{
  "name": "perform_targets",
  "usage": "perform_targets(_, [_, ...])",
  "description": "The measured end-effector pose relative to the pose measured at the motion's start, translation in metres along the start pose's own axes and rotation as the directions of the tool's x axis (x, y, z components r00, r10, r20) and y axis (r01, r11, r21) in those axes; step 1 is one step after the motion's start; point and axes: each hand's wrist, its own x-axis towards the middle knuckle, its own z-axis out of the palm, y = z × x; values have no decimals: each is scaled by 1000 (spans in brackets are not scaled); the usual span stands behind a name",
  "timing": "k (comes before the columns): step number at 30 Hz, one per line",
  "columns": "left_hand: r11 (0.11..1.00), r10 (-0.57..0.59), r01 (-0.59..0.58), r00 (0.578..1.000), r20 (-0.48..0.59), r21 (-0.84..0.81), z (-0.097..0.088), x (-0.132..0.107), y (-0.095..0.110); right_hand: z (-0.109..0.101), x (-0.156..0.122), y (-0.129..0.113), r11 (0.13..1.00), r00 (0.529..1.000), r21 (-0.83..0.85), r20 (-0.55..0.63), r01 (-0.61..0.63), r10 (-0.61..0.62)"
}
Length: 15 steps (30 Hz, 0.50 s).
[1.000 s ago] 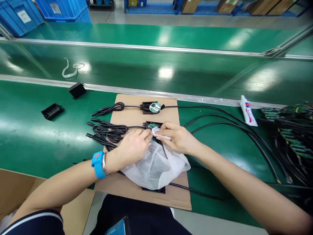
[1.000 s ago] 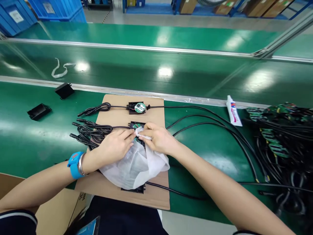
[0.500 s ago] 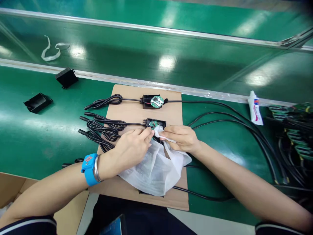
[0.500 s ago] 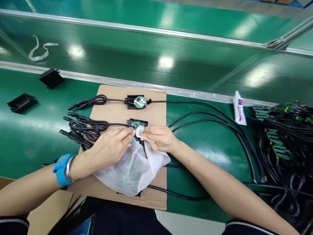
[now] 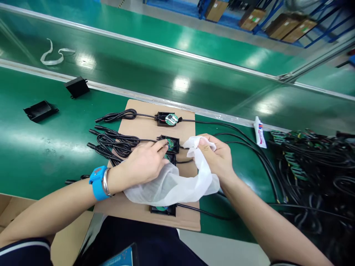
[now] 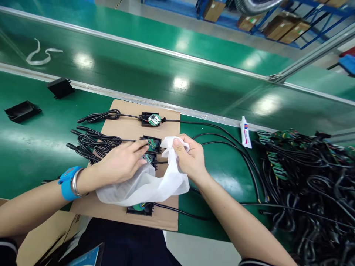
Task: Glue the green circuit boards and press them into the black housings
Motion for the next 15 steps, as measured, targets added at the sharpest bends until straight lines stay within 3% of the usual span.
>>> perform_targets(2, [987,-27,27,1000,4,-155,-17,-6,9,2,-6,-5,990,994,99,-41,-101,105])
perform_targets(4, [945,2,22,997,73,-326,-29,-14,21,3,-13,-8,990,991,116,-95,-78,89])
perform_targets(7, [860,102,28,969,226,-510,-33,-22,36,2,-22,-11,981,966,-44,-176,187,-191])
perform_targets(9, [763,80,85,971,225,-641,-30,-21,41,0,-29,-14,896,886,-206,-178,392,-428])
perform_targets(11, [562,-81,174,985,156,-809,-27,-15,44,-2,-37,-17,779,787,-326,-140,536,-601])
perform_targets(12, [430,-201,205,971,127,-879,-27,-11,46,-2,-41,-19,721,743,-365,-109,588,-661])
perform_targets(14, [165,-397,206,909,126,-965,-28,-1,53,0,-51,-21,620,674,-395,-4,677,-739])
perform_targets(15, [65,-451,181,883,133,-981,-29,3,58,2,-55,-22,598,669,-396,56,696,-741])
